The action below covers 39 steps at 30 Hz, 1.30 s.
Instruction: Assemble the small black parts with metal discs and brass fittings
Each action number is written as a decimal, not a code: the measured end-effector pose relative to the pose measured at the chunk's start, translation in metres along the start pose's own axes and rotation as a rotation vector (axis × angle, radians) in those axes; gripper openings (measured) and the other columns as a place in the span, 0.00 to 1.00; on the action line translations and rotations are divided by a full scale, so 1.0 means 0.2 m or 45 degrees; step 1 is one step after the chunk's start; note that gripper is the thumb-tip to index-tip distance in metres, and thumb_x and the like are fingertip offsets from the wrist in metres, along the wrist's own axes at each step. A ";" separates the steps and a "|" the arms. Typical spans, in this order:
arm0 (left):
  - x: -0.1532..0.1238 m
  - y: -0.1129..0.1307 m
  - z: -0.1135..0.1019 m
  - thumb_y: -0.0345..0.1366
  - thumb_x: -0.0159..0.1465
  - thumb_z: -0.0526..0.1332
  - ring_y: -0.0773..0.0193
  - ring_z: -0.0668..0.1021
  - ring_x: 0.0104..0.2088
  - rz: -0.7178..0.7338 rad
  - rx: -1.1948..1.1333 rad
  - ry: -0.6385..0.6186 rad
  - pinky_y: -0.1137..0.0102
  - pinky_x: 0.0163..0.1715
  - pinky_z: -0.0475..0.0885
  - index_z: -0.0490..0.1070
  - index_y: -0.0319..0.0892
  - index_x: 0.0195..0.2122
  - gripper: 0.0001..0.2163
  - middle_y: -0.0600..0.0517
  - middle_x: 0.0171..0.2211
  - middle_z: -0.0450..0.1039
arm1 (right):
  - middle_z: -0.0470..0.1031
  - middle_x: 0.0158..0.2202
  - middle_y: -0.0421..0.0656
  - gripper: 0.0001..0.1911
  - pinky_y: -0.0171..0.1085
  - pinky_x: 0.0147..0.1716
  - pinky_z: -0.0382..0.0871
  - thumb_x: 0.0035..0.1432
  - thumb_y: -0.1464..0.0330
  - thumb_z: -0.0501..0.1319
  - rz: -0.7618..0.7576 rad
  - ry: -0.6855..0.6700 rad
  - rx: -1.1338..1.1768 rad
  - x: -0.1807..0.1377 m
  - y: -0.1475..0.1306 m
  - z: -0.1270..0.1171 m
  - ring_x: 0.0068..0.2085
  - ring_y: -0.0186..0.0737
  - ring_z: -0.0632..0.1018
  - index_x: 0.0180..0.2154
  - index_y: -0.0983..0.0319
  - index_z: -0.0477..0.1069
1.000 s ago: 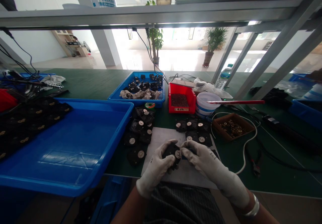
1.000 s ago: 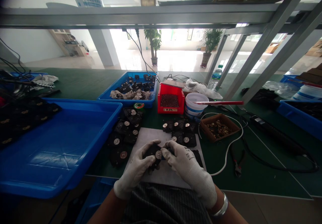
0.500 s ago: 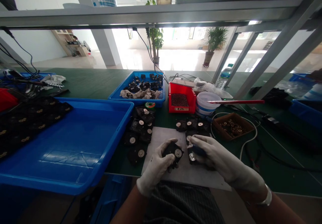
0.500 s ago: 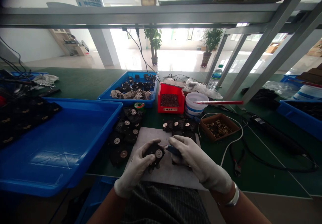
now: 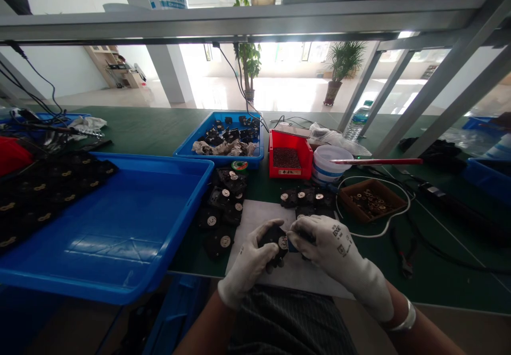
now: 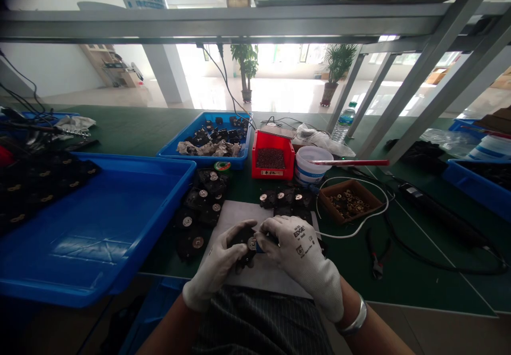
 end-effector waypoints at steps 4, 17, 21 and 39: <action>0.00 0.00 0.00 0.32 0.60 0.63 0.67 0.77 0.28 0.004 -0.006 0.016 0.76 0.22 0.67 0.69 0.40 0.62 0.27 0.50 0.40 0.75 | 0.83 0.33 0.44 0.10 0.40 0.36 0.69 0.67 0.62 0.61 -0.057 0.042 -0.054 0.00 0.00 -0.01 0.35 0.44 0.81 0.33 0.57 0.77; 0.00 0.01 0.00 0.31 0.59 0.63 0.67 0.78 0.28 -0.009 0.002 0.025 0.76 0.22 0.67 0.69 0.40 0.62 0.27 0.49 0.41 0.76 | 0.82 0.32 0.41 0.07 0.38 0.34 0.69 0.66 0.66 0.65 -0.132 0.104 -0.131 -0.02 -0.02 0.00 0.33 0.43 0.81 0.33 0.59 0.76; 0.00 -0.01 0.00 0.31 0.60 0.63 0.67 0.78 0.28 -0.009 0.014 0.006 0.76 0.22 0.68 0.69 0.41 0.63 0.27 0.49 0.42 0.76 | 0.82 0.32 0.41 0.06 0.39 0.35 0.68 0.66 0.67 0.65 -0.128 0.127 -0.158 -0.03 -0.02 0.00 0.33 0.43 0.81 0.33 0.58 0.76; -0.01 0.01 0.00 0.34 0.63 0.60 0.66 0.79 0.30 0.042 0.197 0.042 0.74 0.26 0.72 0.67 0.42 0.65 0.27 0.46 0.46 0.77 | 0.82 0.32 0.42 0.10 0.43 0.37 0.70 0.67 0.65 0.62 -0.111 0.164 -0.148 -0.04 -0.02 0.00 0.34 0.46 0.82 0.32 0.58 0.76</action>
Point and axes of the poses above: each hand's wrist, its own x-axis towards the middle knuckle, its own z-axis out of the palm, y = z × x, the point moved 8 cm from there along x, towards the middle knuckle
